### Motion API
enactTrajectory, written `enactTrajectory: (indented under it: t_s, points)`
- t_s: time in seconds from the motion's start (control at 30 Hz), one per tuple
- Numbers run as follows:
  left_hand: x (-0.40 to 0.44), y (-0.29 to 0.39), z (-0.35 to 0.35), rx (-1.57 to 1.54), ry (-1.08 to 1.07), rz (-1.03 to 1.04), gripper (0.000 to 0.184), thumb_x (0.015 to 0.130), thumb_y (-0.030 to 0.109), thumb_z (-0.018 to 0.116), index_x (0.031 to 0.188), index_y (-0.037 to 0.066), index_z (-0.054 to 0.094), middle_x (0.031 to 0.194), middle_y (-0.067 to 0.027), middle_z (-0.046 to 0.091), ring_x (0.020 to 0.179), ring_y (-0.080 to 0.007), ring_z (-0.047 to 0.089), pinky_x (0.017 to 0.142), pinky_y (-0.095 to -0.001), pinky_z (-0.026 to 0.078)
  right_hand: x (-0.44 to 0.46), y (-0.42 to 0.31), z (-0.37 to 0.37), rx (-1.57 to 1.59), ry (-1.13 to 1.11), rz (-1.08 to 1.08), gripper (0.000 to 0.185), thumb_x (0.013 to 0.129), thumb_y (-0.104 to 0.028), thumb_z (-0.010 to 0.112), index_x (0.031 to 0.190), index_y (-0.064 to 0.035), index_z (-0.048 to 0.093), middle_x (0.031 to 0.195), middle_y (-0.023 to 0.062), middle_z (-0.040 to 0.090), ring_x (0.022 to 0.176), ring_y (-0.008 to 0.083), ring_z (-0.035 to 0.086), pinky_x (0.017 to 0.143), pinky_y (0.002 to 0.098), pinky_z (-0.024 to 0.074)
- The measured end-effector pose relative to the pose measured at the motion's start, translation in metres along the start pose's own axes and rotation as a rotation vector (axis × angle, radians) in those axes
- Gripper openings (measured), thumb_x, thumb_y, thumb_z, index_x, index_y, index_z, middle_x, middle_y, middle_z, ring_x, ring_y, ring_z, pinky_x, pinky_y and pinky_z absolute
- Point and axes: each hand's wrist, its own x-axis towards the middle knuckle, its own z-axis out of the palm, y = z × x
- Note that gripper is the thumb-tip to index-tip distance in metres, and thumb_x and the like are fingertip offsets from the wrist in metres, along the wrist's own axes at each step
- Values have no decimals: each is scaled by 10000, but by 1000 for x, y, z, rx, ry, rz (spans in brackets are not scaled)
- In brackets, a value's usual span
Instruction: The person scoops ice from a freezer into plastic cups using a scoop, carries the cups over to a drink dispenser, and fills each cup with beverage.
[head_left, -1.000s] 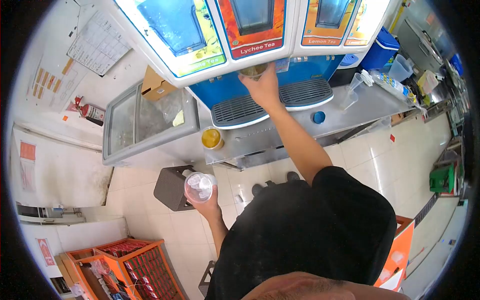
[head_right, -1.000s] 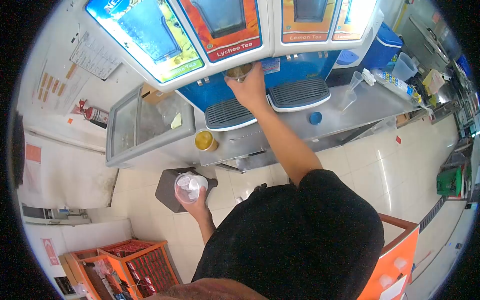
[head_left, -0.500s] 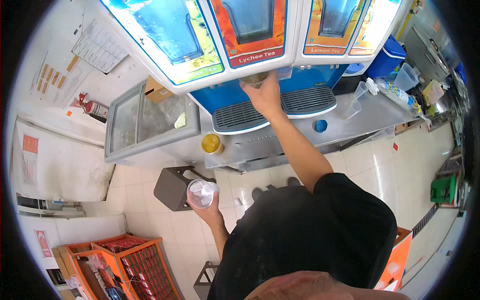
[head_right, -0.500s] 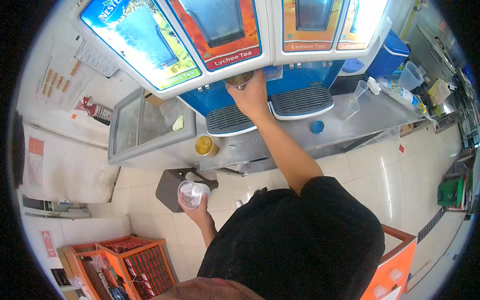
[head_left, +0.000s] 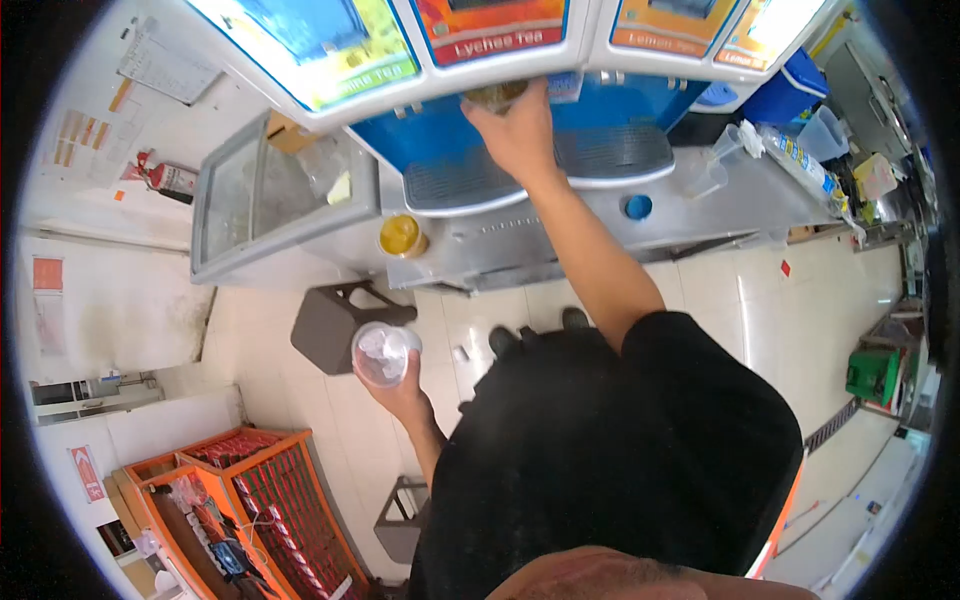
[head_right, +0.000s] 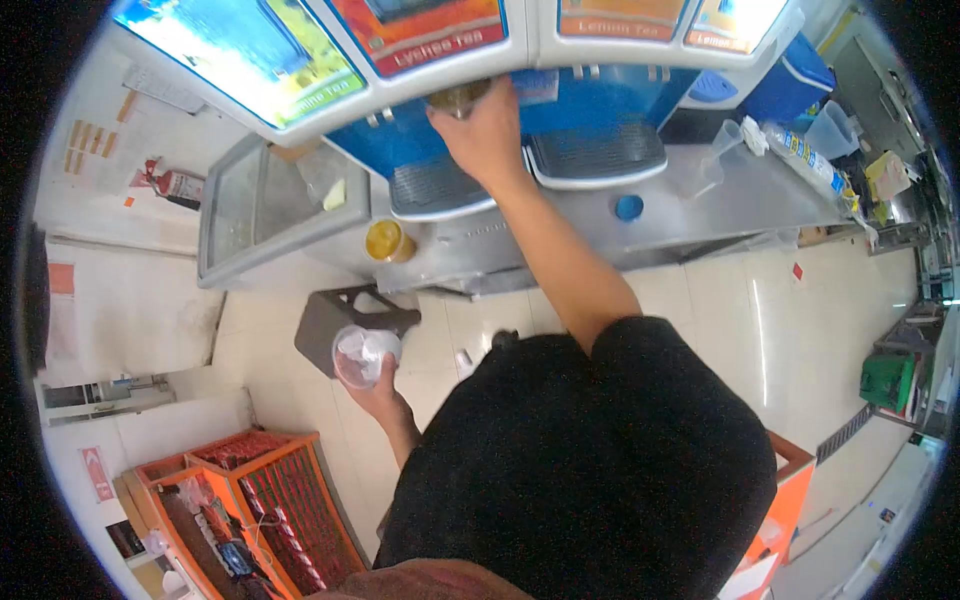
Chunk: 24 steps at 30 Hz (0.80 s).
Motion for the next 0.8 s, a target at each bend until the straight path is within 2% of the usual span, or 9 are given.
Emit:
enactTrajectory:
  t_s: [0.07, 0.13, 0.17, 0.2, 0.23, 0.33, 0.57, 0.67, 0.8]
  points:
    - [-2, -3, -3, 5, 3, 2, 907, 735, 72, 877, 1482, -44, 376, 1490, -209, 449, 1421, -332, 404, 1213, -471, 284, -2, 6, 2, 9, 1, 36, 817, 712, -277, 888, 1291, 112, 462, 1257, 336, 570, 1191, 485, 552, 1060, 519, 430]
    - [-4, -3, -3, -34, 6, -6, 898, 736, 73, 877, 1478, -38, 383, 1472, -204, 465, 1406, -329, 419, 1211, -473, 290, -4, 5, 1, -76, -22, 67, 829, 703, -305, 910, 1302, 85, 489, 1273, 299, 587, 1194, 433, 582, 1052, 479, 458]
    - [-6, -3, -4, -33, 12, -14, 882, 741, 71, 873, 1471, -37, 390, 1466, -202, 469, 1396, -327, 430, 1205, -472, 304, -1, -30, -9, 167, -84, 140, 707, 829, -238, 813, 1346, 97, 464, 1196, 298, 645, 1185, 443, 602, 1052, 468, 448]
    - [-8, 0, -4, -35, 16, -18, 867, 745, 70, 870, 1464, -36, 397, 1459, -200, 474, 1386, -325, 440, 1198, -472, 317, -1, -29, -8, 60, -26, 62, 747, 782, -179, 833, 1347, 113, 441, 1229, 317, 616, 1184, 435, 604, 1031, 446, 470]
    - [-10, 9, -1, -12, 4, -22, 821, 757, -22, 827, 1464, -31, 410, 1448, -177, 498, 1348, -306, 490, 1175, -453, 355, -2, -24, -6, 46, -15, 48, 743, 775, -178, 835, 1340, 110, 447, 1250, 317, 606, 1184, 428, 605, 1033, 447, 468]
    - [-13, 7, -2, -47, 19, -24, 800, 761, -26, 824, 1450, -31, 418, 1428, -174, 509, 1334, -302, 500, 1160, -456, 377, -1, -14, -4, 39, 3, 5, 738, 761, -173, 839, 1329, 104, 459, 1265, 318, 602, 1190, 419, 607, 1034, 449, 468]
    - [-17, 4, -6, -56, -1, -18, 781, 774, -25, 819, 1443, -31, 415, 1416, -172, 513, 1321, -293, 509, 1148, -454, 391, 1, -21, -8, 95, -59, 91, 757, 737, -159, 846, 1335, 94, 457, 1236, 309, 620, 1174, 423, 617, 1019, 453, 478]
    - [-19, 6, -6, -57, 6, -26, 785, 772, -12, 826, 1442, -28, 415, 1411, -168, 516, 1314, -288, 514, 1150, -449, 385, 0, -15, -4, -18, 7, 31, 762, 736, -163, 850, 1335, 95, 457, 1235, 308, 620, 1173, 423, 617, 1017, 457, 479]
    - [-21, 9, -7, -55, 6, -39, 831, 745, 50, 879, 1438, -14, 424, 1417, -166, 498, 1330, -294, 486, 1158, -452, 376, -1, -16, -5, 14, 2, 24, 768, 739, -174, 855, 1340, 92, 457, 1236, 307, 619, 1174, 425, 615, 1018, 458, 479]
